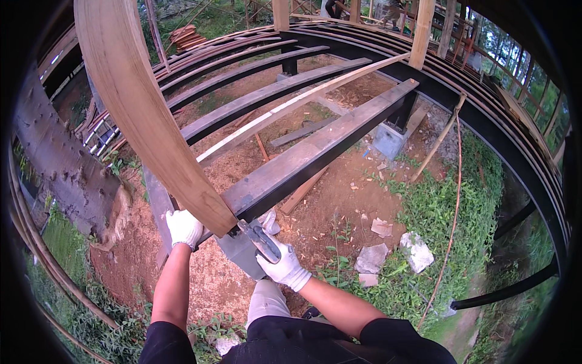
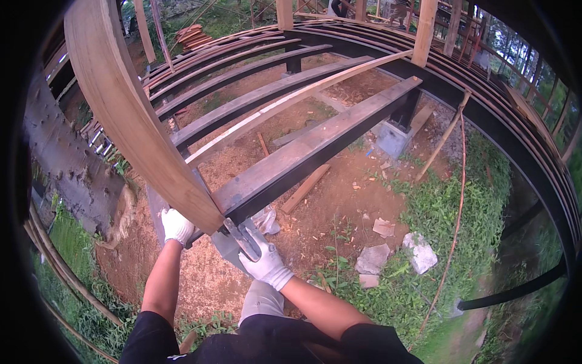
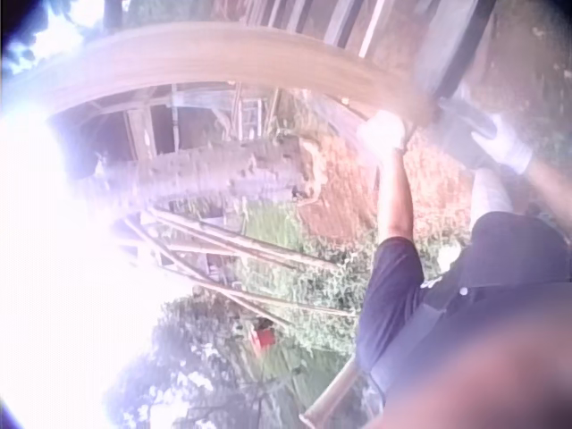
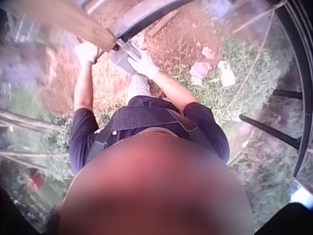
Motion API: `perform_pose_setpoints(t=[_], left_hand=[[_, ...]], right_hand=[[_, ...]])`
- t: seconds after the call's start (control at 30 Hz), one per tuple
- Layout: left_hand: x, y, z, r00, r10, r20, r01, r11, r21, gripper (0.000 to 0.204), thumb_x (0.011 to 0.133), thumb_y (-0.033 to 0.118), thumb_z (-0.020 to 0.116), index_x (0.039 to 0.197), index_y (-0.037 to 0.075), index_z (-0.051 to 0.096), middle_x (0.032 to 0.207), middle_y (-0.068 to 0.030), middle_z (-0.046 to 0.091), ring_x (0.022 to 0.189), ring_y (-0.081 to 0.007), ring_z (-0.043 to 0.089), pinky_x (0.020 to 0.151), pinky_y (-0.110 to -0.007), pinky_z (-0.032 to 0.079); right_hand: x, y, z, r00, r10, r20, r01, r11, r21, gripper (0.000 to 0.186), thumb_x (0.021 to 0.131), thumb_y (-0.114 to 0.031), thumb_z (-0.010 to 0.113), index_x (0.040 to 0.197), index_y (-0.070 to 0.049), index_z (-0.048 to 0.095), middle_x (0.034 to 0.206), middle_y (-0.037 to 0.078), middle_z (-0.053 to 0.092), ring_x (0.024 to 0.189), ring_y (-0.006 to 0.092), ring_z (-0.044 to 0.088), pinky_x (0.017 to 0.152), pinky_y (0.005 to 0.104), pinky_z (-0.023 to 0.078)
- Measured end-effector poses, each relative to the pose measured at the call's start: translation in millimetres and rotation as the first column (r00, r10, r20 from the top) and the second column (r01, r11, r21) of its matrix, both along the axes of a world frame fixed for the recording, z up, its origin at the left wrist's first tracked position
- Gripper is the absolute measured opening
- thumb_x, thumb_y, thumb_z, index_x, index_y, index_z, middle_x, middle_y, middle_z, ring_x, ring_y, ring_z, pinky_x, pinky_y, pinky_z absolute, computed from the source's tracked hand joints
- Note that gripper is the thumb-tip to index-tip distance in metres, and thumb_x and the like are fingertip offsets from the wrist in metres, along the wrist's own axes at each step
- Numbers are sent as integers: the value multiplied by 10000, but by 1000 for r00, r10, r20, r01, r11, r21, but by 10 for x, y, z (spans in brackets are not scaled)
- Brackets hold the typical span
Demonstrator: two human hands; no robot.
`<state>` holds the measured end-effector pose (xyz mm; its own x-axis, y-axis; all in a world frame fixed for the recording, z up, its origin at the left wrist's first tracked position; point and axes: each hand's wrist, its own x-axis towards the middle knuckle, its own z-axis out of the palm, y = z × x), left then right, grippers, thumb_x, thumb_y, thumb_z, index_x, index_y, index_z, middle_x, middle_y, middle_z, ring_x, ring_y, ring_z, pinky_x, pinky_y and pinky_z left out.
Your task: The person saws a wooden beam using a hand saw. They hold the beam steady with one gloved hand while performing repeated sawing motions with the other hand at a notched junction of the structure.
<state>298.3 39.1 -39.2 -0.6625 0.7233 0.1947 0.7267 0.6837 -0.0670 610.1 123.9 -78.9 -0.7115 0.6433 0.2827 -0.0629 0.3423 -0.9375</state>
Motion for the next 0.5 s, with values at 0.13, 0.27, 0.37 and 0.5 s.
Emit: perform_pose_setpoints(t=[0.13, 0.27, 0.37, 0.5], left_hand=[[-188, -243, -65, 999, 13, -40, -15, 999, -52, 386, 980, 378, 568, 1057, 90, 813, 981, -181, 793, 994, -371, 742, 1031, -583, 439], [-77, -160, 55, 999, 0, -48, -2, 999, -36, 407, 992, 389, 559, 1141, 90, 791, 1020, -180, 793, 1002, -366, 739, 1039, -596, 428], [-25, -61, 25, 999, 9, -50, -10, 999, -32, 404, 987, 341, 503, 1000, 88, 817, 951, -178, 791, 983, -373, 730, 1081, -592, 390], [-61, -36, -57, 1000, 6, 16, -6, 1000, 0, 413, 1002, 328, 472, 987, 87, 807, 949, -180, 790, 975, -383, 735, 1100, -588, 379]], right_hand=[[502, -355, 178, 1000, -9, -11, 9, 997, 79, 618, 883, -104, 753, 1448, 56, 562, 1356, 258, 688, 1220, 332, 716, 994, 390, 579], [1151, -541, 209, 999, -41, 33, 34, 979, 203, 636, 867, -61, 733, 1461, 67, 548, 1450, 254, 632, 1303, 331, 668, 1078, 410, 539], [452, -191, 28, 999, -29, -30, 30, 998, 58, 670, 859, -98, 762, 1456, 91, 522, 1344, 285, 676, 1204, 400, 703, 988, 425, 576], [78, -77, 80, 999, -45, 23, 46, 999, -18, 640, 867, -101, 767, 1447, 66, 552, 1288, 270, 708, 1144, 371, 732, 936, 425, 587]])
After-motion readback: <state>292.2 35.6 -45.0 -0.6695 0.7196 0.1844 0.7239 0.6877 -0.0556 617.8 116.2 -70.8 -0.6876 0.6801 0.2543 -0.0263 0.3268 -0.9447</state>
